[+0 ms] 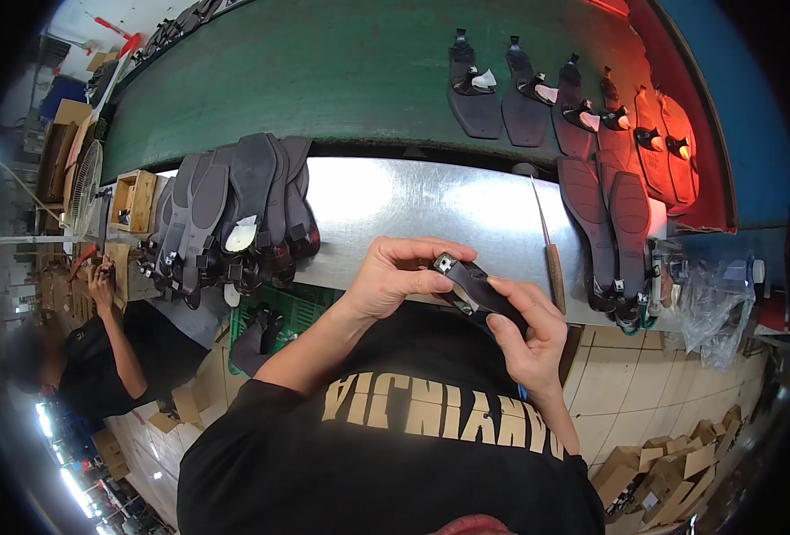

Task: The person attaches small white plastic clips to the heel area of dark grey shoe insoles using a screwdriver. They pick up an insole, insert the clip, and use the screwdriver to secure it before placing the finished insole on a metal table. The process is repeated for multiple insoles.

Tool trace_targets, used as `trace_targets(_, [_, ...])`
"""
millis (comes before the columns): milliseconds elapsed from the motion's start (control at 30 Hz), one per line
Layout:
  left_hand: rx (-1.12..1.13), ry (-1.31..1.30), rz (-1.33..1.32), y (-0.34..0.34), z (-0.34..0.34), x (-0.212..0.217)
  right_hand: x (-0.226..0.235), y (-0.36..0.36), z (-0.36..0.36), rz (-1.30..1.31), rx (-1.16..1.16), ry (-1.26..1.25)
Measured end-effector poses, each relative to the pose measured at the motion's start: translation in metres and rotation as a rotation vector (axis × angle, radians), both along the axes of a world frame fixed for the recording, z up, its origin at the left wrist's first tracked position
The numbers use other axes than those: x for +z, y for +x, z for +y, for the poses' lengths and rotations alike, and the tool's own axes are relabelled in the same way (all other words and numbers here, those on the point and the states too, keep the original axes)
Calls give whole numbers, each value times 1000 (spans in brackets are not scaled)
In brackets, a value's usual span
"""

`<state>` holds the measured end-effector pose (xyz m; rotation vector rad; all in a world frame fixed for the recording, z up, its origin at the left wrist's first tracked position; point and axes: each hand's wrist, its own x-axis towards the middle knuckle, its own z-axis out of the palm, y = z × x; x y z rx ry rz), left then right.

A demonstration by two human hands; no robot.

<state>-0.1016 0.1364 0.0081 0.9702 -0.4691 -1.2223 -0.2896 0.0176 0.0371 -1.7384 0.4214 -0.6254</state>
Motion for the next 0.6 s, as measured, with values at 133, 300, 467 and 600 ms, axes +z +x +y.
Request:
trace_targets(133, [16, 4, -41, 0, -1, 2, 9, 1, 0, 58, -12, -43])
trace_targets(300, [22, 56, -129, -1, 1, 12, 13, 4, 0, 58, -22, -199])
trace_targets(467, [-30, -20, -230, 1, 2, 10, 19, 4, -1, 74, -17, -271])
trace_targets(600, [-68, -87, -233, 3, 3, 12, 24, 4, -2, 80, -4, -346])
